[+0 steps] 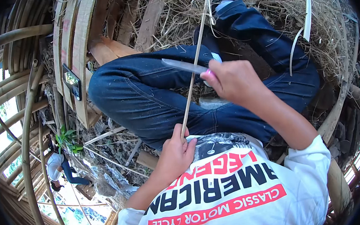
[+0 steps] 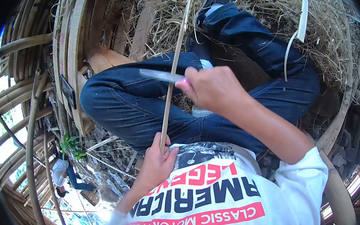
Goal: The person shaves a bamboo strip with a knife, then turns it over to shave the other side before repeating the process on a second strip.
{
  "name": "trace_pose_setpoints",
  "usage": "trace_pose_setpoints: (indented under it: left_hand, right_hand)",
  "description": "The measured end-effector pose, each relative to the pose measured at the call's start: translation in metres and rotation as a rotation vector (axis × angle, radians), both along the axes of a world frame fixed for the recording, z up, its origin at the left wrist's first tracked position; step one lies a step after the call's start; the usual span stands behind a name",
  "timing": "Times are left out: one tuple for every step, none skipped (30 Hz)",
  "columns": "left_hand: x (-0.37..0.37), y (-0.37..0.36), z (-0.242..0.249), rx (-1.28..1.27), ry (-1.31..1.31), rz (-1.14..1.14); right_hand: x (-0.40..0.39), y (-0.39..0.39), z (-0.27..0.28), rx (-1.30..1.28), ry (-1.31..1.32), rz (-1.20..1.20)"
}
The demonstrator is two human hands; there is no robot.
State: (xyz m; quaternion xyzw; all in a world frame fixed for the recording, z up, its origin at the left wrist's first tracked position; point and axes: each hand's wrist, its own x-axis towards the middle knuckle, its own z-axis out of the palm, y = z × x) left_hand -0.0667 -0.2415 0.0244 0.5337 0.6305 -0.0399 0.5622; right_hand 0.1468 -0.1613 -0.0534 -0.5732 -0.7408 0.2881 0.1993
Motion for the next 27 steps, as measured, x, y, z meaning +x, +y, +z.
trace_pose_setpoints:
  left_hand:
    - [0.0, 0.001, 0.001, 0.009, -0.011, -0.001]
    - [-0.001, 0.001, 0.002, 0.01, -0.011, -0.001]
    - [0.0, 0.002, 0.001, 0.006, -0.005, -0.001]
    - [0.0, 0.001, 0.001, -0.005, 0.0, 0.001]
    - [0.0, 0.002, -0.002, -0.003, -0.002, 0.004]
    - [-0.001, 0.002, -0.004, 0.01, -0.014, 0.005]
    - [-0.003, 0.0, -0.004, 0.021, -0.024, 0.007]
    - [-0.003, 0.0, -0.001, 0.022, -0.021, 0.004]
    - [-0.002, 0.0, 0.004, -0.004, 0.003, -0.003]
    - [-0.001, 0.001, 0.005, -0.029, 0.026, -0.007]
    - [-0.001, 0.001, 0.003, -0.035, 0.023, -0.006]
    - [-0.002, 0.0, 0.0, -0.018, -0.001, -0.003]
    - [-0.003, 0.0, -0.002, 0.003, -0.025, -0.002]
    - [-0.003, -0.002, 0.0, -0.001, -0.024, -0.001]
    - [-0.002, -0.001, 0.003, -0.005, -0.016, 0.0]
    - [-0.001, 0.001, 0.003, -0.005, -0.013, -0.001]
    - [-0.001, 0.003, 0.002, -0.001, -0.017, -0.002]
    - [-0.002, 0.003, 0.0, -0.01, -0.015, 0.001]
    - [-0.003, 0.001, -0.001, -0.024, -0.011, 0.009]
    - [-0.004, 0.0, -0.002, -0.025, -0.008, 0.013]
    - [-0.005, -0.002, -0.002, -0.012, -0.025, 0.02]
    - [-0.006, -0.002, -0.002, 0.006, -0.045, 0.025]
    - [-0.006, -0.001, -0.001, 0.01, -0.045, 0.022]
    - [-0.006, -0.001, 0.001, -0.002, -0.027, 0.018]
    - [-0.005, -0.001, 0.001, -0.013, -0.011, 0.015]
    - [-0.004, 0.0, -0.001, -0.015, -0.017, 0.016]
    - [-0.003, 0.001, -0.002, -0.009, -0.024, 0.017]
  right_hand:
    - [-0.006, -0.006, 0.005, 0.002, 0.003, 0.002]
    - [-0.011, -0.013, 0.011, -0.031, 0.004, 0.082]
    - [-0.013, -0.015, 0.014, -0.061, 0.0, 0.16]
    - [-0.01, -0.01, 0.008, -0.037, -0.015, 0.116]
    - [-0.008, -0.002, 0.004, -0.068, -0.027, 0.042]
    - [-0.006, 0.004, 0.004, -0.064, -0.019, 0.047]
    - [-0.005, 0.006, 0.006, -0.062, -0.007, 0.054]
    - [-0.008, 0.001, 0.008, -0.061, -0.004, 0.051]
    - [-0.01, -0.007, 0.012, -0.062, -0.012, 0.086]
    - [-0.01, -0.009, 0.013, -0.062, -0.022, 0.124]
    - [-0.007, -0.005, 0.009, -0.068, -0.024, 0.125]
    - [-0.002, 0.004, 0.001, -0.014, -0.024, 0.066]
    - [0.002, 0.01, -0.004, 0.044, -0.024, 0.006]
    - [0.003, 0.012, 0.0, -0.004, -0.025, 0.0]
    - [-0.001, 0.007, 0.004, -0.004, -0.025, -0.002]
    - [-0.007, -0.003, 0.01, -0.016, -0.022, 0.069]
    - [-0.009, -0.007, 0.013, -0.028, -0.019, 0.143]
    - [-0.007, -0.003, 0.008, -0.03, -0.053, 0.136]
    - [-0.005, 0.004, -0.001, -0.009, -0.061, 0.035]
    - [0.004, 0.016, -0.007, 0.009, -0.059, 0.009]
    - [0.009, 0.022, -0.008, 0.023, -0.052, -0.016]
    - [0.005, 0.019, -0.004, -0.017, -0.051, -0.005]
    - [-0.001, 0.012, 0.001, -0.003, -0.067, 0.053]
    - [-0.004, 0.005, 0.007, -0.02, -0.046, 0.101]
    - [-0.005, 0.003, 0.009, -0.037, -0.027, 0.15]
    - [-0.002, 0.008, 0.001, -0.019, -0.052, 0.095]
    - [0.002, 0.018, -0.006, 0.003, -0.118, 0.009]
